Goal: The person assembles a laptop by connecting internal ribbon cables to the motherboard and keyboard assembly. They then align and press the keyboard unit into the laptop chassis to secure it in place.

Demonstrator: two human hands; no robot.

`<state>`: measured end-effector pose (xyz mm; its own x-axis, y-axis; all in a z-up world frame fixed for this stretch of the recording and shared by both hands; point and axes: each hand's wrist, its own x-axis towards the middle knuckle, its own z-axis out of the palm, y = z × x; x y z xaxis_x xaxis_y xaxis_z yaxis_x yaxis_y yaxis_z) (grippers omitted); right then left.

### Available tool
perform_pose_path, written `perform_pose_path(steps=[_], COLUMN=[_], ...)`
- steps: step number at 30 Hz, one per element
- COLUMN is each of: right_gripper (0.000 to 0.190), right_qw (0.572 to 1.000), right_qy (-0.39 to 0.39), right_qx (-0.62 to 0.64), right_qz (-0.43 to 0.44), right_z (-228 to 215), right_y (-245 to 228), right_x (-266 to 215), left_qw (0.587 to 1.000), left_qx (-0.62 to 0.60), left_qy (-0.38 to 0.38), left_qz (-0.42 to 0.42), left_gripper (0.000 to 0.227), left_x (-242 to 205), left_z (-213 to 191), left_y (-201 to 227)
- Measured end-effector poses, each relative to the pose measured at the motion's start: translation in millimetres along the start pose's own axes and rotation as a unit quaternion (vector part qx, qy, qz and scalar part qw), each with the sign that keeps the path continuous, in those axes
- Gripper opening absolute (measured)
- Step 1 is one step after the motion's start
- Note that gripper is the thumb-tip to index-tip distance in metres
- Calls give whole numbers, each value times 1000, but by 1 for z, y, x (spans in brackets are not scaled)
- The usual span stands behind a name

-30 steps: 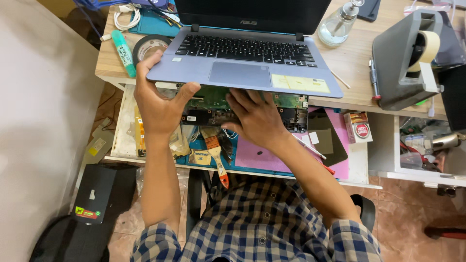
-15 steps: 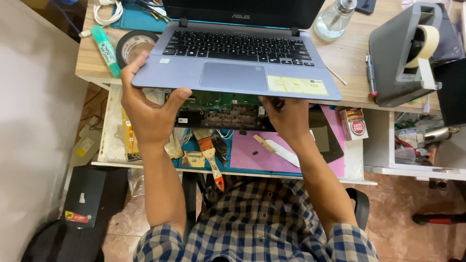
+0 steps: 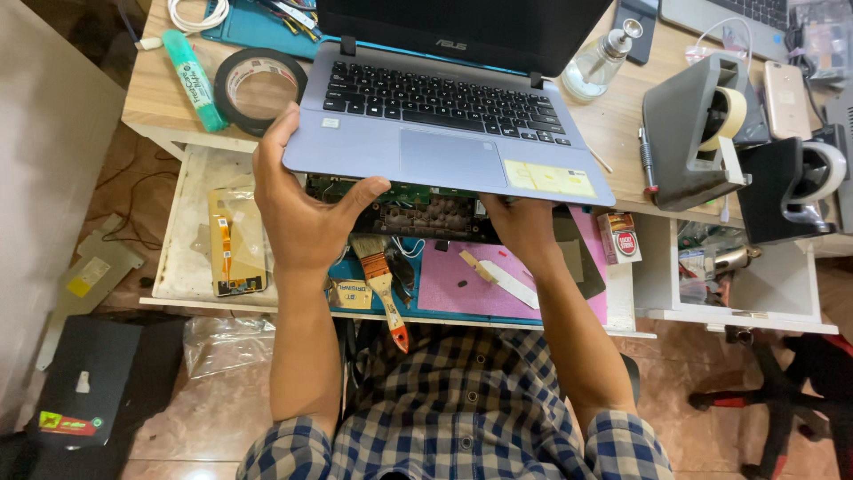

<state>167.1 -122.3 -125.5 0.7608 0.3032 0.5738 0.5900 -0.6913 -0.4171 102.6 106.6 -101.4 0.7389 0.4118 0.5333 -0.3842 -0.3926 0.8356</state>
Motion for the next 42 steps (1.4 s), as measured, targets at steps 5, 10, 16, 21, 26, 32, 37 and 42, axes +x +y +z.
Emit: perform_pose_path(steps=[5,10,16,21,26,32,37,42], right_gripper=[37,41,36,32,37,65,58,59], right_qw=[972,978,958,965,969,719,715,736], right_qy=[-128,-157,-223,-217,-222,-243,-186,-175], right_qx=[154,127,72,54,-104,-558,-564,-545], right_qz=[125,58,165,136,-11,-336,-367,-362], right_z=[-2,7,9,10,24,22,21,19], right_y=[7,25,21,29,72,91,82,81], right_x=[-10,-26,-31,-36,-61,-73,-66,-68], left_qw=[999,997,998,998,998,998,998,998], left_qx=[37,67,63,55,53,51,56,55], left_qy=[-8,-22,-14,-9,-14,-23,-22,-27], left_qz=[8,9,19,21,18,11,12,7], left_gripper=[82,79,81,81,82,82,82,81], left_x=[-4,-9,-11,-11,-12,-13,-14,-14], left_z=[-5,-9,-9,-9,-10,-12,-12,-13], left_y=[1,-2,-3,-5,-5,-5,-5,-4])
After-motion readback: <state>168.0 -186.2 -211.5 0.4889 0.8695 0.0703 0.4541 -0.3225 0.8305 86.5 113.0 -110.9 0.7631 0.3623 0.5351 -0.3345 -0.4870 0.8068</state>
